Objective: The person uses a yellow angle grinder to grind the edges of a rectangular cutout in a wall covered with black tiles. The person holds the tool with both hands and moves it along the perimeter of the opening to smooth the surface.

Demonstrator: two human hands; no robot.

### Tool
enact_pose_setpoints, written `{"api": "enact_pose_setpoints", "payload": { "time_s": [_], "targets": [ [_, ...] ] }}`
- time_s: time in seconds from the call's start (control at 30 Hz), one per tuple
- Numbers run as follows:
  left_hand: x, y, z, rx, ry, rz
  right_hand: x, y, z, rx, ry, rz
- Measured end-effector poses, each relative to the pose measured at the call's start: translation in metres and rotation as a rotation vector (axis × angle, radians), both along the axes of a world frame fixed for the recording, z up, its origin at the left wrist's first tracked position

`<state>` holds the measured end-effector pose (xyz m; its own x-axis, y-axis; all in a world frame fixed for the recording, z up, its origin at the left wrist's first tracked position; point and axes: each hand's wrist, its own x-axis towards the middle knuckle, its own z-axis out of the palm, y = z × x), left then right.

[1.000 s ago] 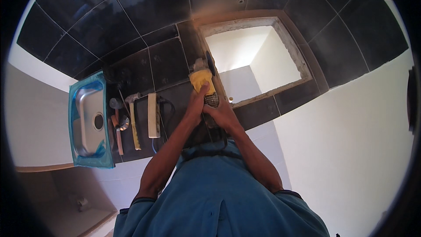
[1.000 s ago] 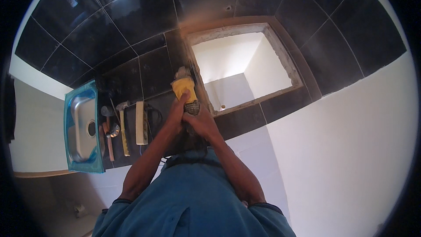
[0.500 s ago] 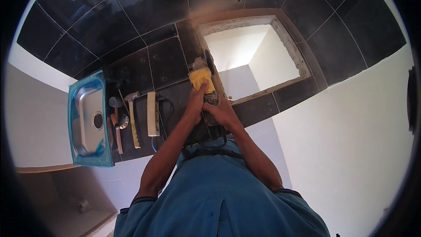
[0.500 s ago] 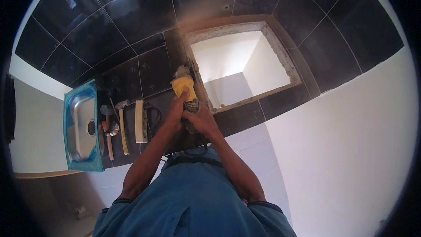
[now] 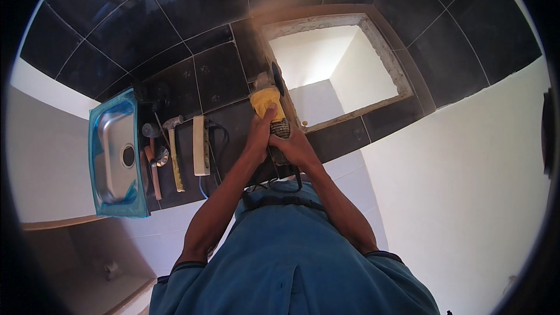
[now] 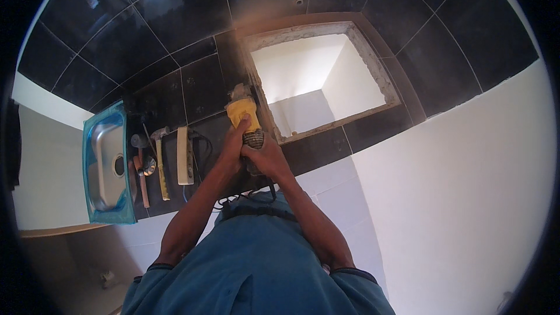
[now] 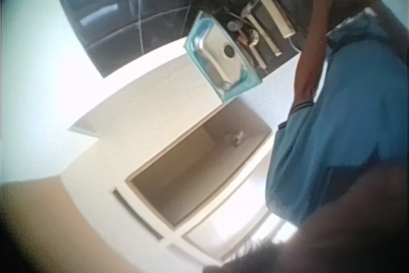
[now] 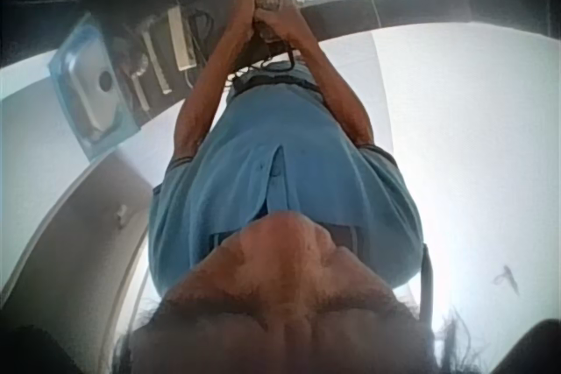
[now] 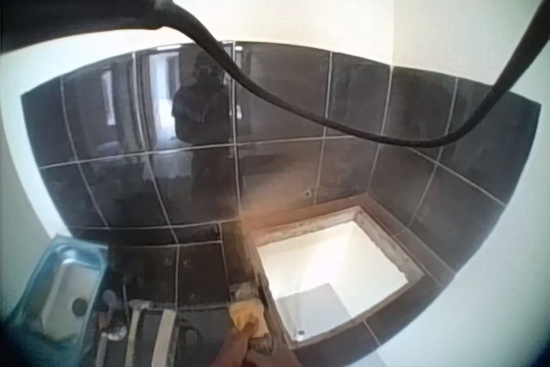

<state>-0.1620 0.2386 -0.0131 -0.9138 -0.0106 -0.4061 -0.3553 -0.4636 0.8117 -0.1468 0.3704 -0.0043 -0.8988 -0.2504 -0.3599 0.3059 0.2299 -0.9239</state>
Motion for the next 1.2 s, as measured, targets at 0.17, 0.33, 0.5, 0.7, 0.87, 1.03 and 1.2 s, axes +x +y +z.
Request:
{"api": "enact_pose_setpoints", "payload": {
  "time_s": [0.17, 0.33, 0.5, 0.7, 0.87, 1.03, 1.2],
  "targets": [
    [0.014, 0.005, 0.002, -0.017, -0.051, 0.014, 0.017, 0.006, 0.016, 0.087, -0.039, -0.005],
    [0.015, 0.006, 0.001, 0.002, -0.029, 0.004, 0.014, 0.008, -0.009, 0.048, -0.032, -0.003],
    [0.019, 0.007, 0.003, 0.005, -0.027, 0.009, 0.018, 0.007, 0.013, 0.079, -0.048, -0.006],
    [0.024, 0.010, 0.004, -0.008, -0.045, 0.028, 0.024, 0.010, 0.005, 0.066, -0.057, 0.006],
    [0.025, 0.008, 0.001, -0.018, -0.042, 0.003, 0.024, 0.008, 0.011, 0.061, -0.035, -0.013],
    [0.032, 0.012, 0.005, -0.025, -0.066, 0.021, 0.033, 0.011, 0.007, 0.163, -0.037, 0.007],
    [0.037, 0.014, 0.009, 0.022, -0.028, 0.008, 0.039, 0.013, 0.016, 0.075, -0.045, -0.014]
  ]
}}
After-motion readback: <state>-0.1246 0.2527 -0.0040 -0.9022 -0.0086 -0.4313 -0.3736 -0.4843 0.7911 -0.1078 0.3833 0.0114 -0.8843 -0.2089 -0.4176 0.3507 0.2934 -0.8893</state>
